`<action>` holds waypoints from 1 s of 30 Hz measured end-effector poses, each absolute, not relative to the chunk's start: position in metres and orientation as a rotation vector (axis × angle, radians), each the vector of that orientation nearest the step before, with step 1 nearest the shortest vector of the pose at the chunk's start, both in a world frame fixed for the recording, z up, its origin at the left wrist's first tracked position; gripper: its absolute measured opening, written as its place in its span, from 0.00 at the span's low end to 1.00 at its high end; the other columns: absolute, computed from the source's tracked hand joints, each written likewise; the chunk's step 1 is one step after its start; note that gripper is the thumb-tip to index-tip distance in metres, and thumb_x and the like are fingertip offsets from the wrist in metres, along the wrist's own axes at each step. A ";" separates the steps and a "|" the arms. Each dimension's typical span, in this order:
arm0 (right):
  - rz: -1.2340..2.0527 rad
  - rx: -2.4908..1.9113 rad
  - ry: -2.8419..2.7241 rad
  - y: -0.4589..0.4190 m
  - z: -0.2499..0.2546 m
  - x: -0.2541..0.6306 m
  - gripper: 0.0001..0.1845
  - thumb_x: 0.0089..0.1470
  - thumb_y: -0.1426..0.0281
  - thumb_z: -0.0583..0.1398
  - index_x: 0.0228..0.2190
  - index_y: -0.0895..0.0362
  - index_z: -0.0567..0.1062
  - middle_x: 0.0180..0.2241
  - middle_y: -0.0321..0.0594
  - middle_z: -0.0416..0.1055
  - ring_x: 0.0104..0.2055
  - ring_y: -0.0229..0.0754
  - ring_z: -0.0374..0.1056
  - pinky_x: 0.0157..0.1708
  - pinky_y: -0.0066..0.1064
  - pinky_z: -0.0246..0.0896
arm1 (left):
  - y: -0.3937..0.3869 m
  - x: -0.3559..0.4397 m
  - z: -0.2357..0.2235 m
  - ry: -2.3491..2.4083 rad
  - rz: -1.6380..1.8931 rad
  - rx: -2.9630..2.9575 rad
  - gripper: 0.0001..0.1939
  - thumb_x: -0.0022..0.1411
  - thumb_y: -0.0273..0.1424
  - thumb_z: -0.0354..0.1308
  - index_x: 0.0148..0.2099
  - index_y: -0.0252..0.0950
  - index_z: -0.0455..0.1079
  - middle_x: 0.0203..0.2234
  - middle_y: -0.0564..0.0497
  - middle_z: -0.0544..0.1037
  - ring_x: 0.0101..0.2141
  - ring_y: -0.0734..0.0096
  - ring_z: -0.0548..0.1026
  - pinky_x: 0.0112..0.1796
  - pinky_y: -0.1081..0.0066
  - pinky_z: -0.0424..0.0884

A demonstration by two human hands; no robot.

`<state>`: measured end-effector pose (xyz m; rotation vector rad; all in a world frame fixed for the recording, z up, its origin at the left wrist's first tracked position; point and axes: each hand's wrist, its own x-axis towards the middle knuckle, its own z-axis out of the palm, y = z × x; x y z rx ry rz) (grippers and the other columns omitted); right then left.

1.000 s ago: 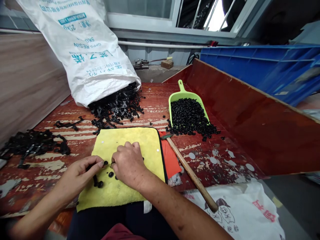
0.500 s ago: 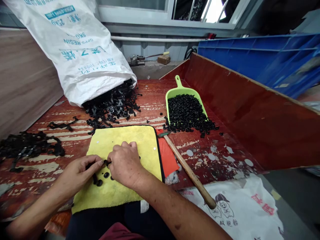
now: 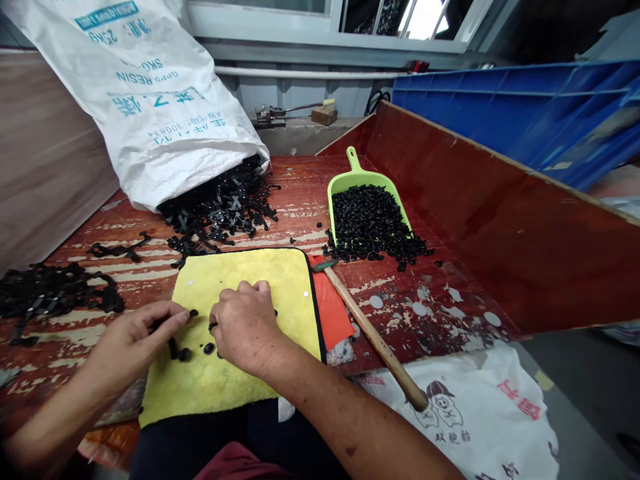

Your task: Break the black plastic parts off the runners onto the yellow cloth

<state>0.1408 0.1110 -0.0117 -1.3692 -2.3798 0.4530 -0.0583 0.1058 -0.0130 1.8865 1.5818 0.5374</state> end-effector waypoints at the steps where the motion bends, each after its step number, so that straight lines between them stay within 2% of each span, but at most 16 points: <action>1: 0.446 -1.365 -2.380 0.111 -0.012 0.141 0.04 0.52 0.71 0.65 0.30 0.50 0.81 0.34 0.32 0.76 0.41 0.44 0.61 0.42 0.41 0.45 | 0.106 -0.059 -0.012 1.582 0.565 1.865 0.18 0.64 0.46 0.51 0.32 0.38 0.72 0.27 0.52 0.77 0.32 0.64 0.73 0.35 0.69 0.64; 8: 0.430 -1.359 -2.380 0.113 -0.015 0.142 0.02 0.52 0.69 0.65 0.30 0.51 0.81 0.34 0.33 0.76 0.42 0.44 0.61 0.42 0.41 0.45 | 0.103 -0.049 -0.017 1.508 0.450 1.892 0.18 0.65 0.44 0.51 0.31 0.38 0.72 0.24 0.53 0.76 0.30 0.65 0.73 0.33 0.69 0.64; 22: 0.405 -1.356 -2.388 0.111 -0.014 0.142 0.02 0.53 0.69 0.64 0.29 0.51 0.80 0.33 0.32 0.75 0.41 0.45 0.61 0.42 0.41 0.45 | 0.104 -0.050 -0.017 1.528 0.387 2.014 0.18 0.65 0.43 0.50 0.31 0.39 0.72 0.25 0.52 0.77 0.30 0.63 0.74 0.33 0.67 0.64; 26: 0.418 -1.369 -2.405 0.110 -0.011 0.142 0.03 0.53 0.69 0.64 0.30 0.52 0.80 0.34 0.33 0.76 0.42 0.45 0.61 0.43 0.41 0.45 | 0.103 -0.049 -0.014 1.536 0.388 2.071 0.18 0.65 0.43 0.50 0.31 0.39 0.73 0.27 0.50 0.79 0.32 0.61 0.75 0.35 0.66 0.64; 30: 0.442 -1.373 -2.422 0.110 -0.010 0.144 0.04 0.55 0.69 0.63 0.31 0.52 0.80 0.35 0.35 0.76 0.43 0.45 0.62 0.44 0.41 0.45 | 0.104 -0.048 -0.013 1.533 0.372 2.062 0.18 0.64 0.43 0.50 0.29 0.39 0.73 0.26 0.51 0.78 0.30 0.62 0.74 0.34 0.67 0.64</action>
